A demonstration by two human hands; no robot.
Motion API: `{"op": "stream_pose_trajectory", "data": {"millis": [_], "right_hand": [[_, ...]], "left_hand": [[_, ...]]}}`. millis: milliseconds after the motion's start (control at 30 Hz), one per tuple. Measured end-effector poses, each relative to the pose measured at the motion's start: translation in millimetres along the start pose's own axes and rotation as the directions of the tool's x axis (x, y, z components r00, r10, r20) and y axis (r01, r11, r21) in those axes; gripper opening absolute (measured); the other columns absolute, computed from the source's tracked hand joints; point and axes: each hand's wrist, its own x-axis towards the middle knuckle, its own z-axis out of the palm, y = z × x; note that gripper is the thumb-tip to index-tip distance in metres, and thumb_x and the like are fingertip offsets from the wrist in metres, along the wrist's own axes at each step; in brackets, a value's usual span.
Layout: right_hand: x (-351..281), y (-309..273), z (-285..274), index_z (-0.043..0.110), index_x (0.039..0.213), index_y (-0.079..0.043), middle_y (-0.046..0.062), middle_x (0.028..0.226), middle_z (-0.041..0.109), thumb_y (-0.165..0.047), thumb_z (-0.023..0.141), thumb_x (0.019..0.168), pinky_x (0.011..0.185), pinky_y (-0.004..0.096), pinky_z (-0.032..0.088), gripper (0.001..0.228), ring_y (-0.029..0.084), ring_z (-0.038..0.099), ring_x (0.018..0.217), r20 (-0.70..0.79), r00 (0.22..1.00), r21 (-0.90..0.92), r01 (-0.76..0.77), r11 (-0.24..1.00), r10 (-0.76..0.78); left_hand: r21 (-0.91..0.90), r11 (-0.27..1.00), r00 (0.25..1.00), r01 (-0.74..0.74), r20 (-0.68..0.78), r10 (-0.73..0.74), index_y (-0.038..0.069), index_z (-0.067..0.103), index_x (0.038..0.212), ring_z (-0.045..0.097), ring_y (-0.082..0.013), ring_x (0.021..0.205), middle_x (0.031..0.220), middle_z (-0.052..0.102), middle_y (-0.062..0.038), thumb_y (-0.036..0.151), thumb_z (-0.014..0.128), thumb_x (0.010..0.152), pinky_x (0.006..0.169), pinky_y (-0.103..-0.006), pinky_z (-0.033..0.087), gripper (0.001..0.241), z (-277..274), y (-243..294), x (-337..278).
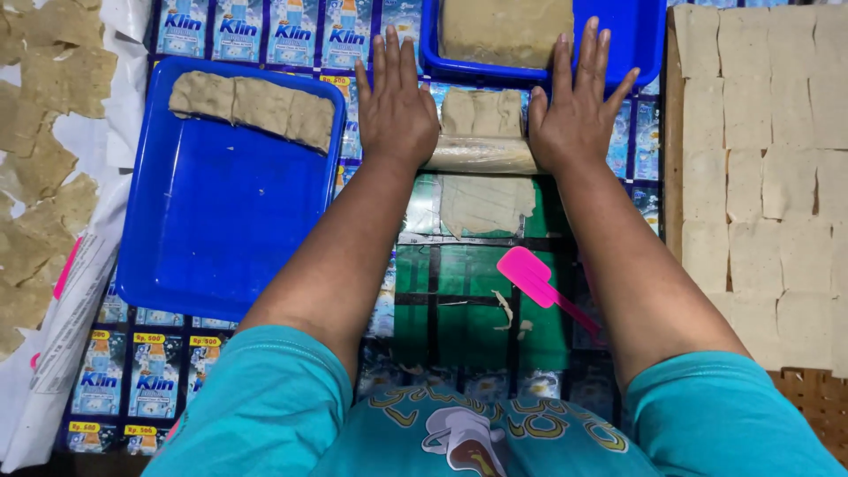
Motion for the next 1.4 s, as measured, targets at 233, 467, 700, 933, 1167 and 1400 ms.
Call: {"op": "stream_pose_trajectory", "data": {"millis": [233,467,700,933,1167,1400], "right_hand": [[-46,15,31,0.039,0.167,-0.008,0.018,0.169,0.007,-0.03,0.054,0.107,0.117,0.072,0.013,0.065,0.034,0.007,0.157,-0.096,0.991,-0.036,0.089,0.995,-0.092],[-108,15,36,0.048,0.156,0.001,0.024,0.167,0.026,-0.032,0.05,0.108,0.118,0.061,0.023,0.058,0.039,0.023,0.154,-0.161,0.973,-0.038,0.159,0.987,-0.163],[-170,25,49,0.032,0.159,0.005,0.028,0.165,0.03,-0.043,0.05,0.107,0.12,0.06,0.024,0.073,0.044,0.029,0.152,-0.173,0.959,-0.015,0.224,0.974,-0.224],[-186,17,48,0.029,0.16,0.003,0.027,0.164,0.033,-0.047,0.053,0.104,0.123,0.06,0.014,0.079,0.043,0.031,0.152,-0.172,0.968,0.027,0.19,0.981,-0.182],[-100,22,54,0.047,0.154,-0.001,0.023,0.158,0.046,-0.058,0.04,0.111,0.119,0.068,-0.002,0.072,0.037,0.037,0.151,-0.105,0.989,-0.029,0.105,0.994,-0.107],[-29,0,25,0.037,0.164,-0.017,0.018,0.172,0.011,-0.048,0.038,0.114,0.115,0.077,-0.005,0.06,0.036,0.002,0.158,-0.068,0.998,0.054,0.01,0.999,-0.006]], "left_hand": [[0.002,1.0,1.0,-0.013,0.009,0.013,0.001,0.036,0.159,0.009,-0.0313,0.157,0.169,0.019,-0.018,0.019,0.048,0.094,0.124,-0.0575,0.0,0.069,0,2,-54],[0.012,0.996,0.996,-0.087,0.021,0.087,0.004,0.045,0.154,0.018,-0.0362,0.156,0.167,0.028,-0.019,0.03,0.041,0.104,0.125,-0.0559,0.01,0.056,-22,6,-116],[-0.076,0.988,0.99,-0.134,0.042,0.138,0.008,0.04,0.156,0.028,-0.0376,0.154,0.167,0.03,-0.019,0.032,0.038,0.109,0.126,-0.052,0.018,0.053,-30,4,-181],[-0.1,0.99,0.982,-0.104,0.145,0.118,0.012,0.028,0.162,0.02,-0.0346,0.157,0.169,0.024,-0.017,0.038,0.029,0.111,0.127,-0.0498,0.009,0.057,-42,6,-196],[-0.037,0.995,0.993,-0.097,0.059,0.099,0.012,0.036,0.159,0.025,-0.0347,0.155,0.167,0.031,-0.014,0.043,0.034,0.11,0.126,-0.0498,0.018,0.058,-29,5,-115],[-0.016,1.0,0.981,-0.004,0.196,0.007,0.013,0.023,0.165,0.007,-0.0345,0.16,0.173,0.013,-0.015,0.041,0.028,0.112,0.128,-0.0553,0.0,0.06,-23,6,-37]]}}
